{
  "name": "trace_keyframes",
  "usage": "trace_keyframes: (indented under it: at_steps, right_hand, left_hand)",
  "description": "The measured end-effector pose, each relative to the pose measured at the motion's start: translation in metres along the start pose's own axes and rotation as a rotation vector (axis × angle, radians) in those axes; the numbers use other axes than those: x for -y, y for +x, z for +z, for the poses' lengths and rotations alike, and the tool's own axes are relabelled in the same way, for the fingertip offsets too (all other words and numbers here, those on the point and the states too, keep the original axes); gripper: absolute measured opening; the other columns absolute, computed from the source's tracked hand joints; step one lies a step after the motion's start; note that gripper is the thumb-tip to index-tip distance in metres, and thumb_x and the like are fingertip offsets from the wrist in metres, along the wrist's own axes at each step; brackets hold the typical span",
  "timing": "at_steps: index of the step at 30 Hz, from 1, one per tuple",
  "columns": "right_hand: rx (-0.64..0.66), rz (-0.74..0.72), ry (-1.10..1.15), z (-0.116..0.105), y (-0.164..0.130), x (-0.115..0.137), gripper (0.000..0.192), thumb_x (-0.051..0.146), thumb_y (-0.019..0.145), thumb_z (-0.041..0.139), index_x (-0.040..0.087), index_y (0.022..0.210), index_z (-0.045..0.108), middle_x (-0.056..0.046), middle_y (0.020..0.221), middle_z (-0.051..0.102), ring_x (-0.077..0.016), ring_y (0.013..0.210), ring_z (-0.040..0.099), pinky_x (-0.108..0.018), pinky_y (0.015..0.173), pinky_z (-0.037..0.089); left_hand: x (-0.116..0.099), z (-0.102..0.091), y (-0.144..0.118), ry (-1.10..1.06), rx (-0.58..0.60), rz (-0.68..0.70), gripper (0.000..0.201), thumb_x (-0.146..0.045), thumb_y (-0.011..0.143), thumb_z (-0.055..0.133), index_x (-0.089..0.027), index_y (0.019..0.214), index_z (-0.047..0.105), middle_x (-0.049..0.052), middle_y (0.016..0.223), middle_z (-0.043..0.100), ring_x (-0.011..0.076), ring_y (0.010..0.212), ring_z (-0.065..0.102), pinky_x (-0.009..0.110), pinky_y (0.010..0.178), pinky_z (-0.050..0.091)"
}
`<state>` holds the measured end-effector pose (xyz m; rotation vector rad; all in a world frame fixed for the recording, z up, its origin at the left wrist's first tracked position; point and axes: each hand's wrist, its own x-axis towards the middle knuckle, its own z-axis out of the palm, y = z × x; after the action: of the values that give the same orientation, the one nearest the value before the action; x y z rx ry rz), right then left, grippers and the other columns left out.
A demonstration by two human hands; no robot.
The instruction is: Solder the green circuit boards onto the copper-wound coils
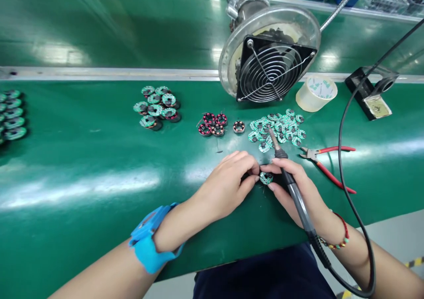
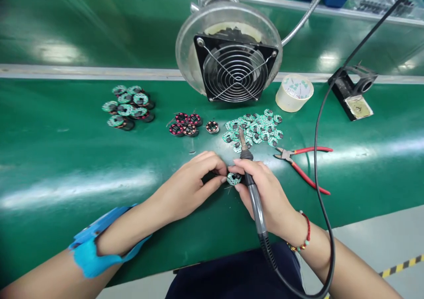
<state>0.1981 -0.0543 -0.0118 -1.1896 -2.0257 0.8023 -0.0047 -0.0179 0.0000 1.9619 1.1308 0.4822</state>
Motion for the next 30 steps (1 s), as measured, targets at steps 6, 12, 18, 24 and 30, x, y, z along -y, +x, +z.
trace_keyframes:
  at_steps: [6,12,18,24,30]
  right_hand:
    - [-0.01,-0.011,-0.05,-0.002,0.002,-0.002,0.05,0.013,0.094,0.054,0.03,0.138,0.039,-0.006,0.119,0.069,-0.0235,0.113,0.065,-0.045,0.095,0.055]
    - [0.064,0.039,-0.005,-0.004,0.006,-0.002,0.052,0.013,0.092,0.054,0.03,0.139,0.038,-0.006,0.118,0.067,-0.0225,0.11,0.065,-0.044,0.095,0.054]
    - [-0.092,-0.001,-0.03,0.0,0.005,0.01,0.056,0.014,0.09,0.058,0.03,0.14,0.038,-0.006,0.115,0.066,-0.0236,0.107,0.064,-0.044,0.093,0.055]
    - [-0.171,-0.062,-0.176,0.008,0.013,0.019,0.047,0.007,0.09,0.052,0.029,0.131,0.045,-0.001,0.088,0.066,-0.0209,0.079,0.062,-0.041,0.077,0.054]
    - [-0.187,-0.073,-0.231,0.008,0.01,0.014,0.049,0.006,0.089,0.053,0.029,0.131,0.044,0.0,0.086,0.065,-0.0215,0.078,0.062,-0.039,0.073,0.052]
  left_hand:
    - [-0.001,-0.001,0.001,-0.112,0.001,0.005,0.014,-0.008,0.089,0.051,-0.02,0.081,0.054,0.0,0.083,0.056,0.0162,0.083,0.053,0.029,0.074,0.042]
    - [-0.002,0.002,0.002,-0.224,0.022,-0.035,0.012,-0.012,0.089,0.053,-0.02,0.081,0.059,-0.001,0.084,0.058,0.0151,0.082,0.055,0.028,0.073,0.042]
    - [-0.006,0.005,0.004,-0.242,0.013,-0.06,0.011,-0.012,0.088,0.054,-0.02,0.081,0.059,-0.001,0.083,0.058,0.0155,0.081,0.055,0.029,0.072,0.042]
    - [-0.006,0.006,0.004,-0.258,-0.009,-0.061,0.012,-0.012,0.088,0.052,-0.019,0.079,0.056,-0.001,0.08,0.056,0.0152,0.08,0.053,0.028,0.07,0.041]
    - [-0.006,0.006,0.005,-0.305,-0.012,-0.097,0.014,-0.012,0.088,0.051,-0.019,0.077,0.056,-0.002,0.079,0.055,0.0141,0.077,0.052,0.028,0.069,0.04]
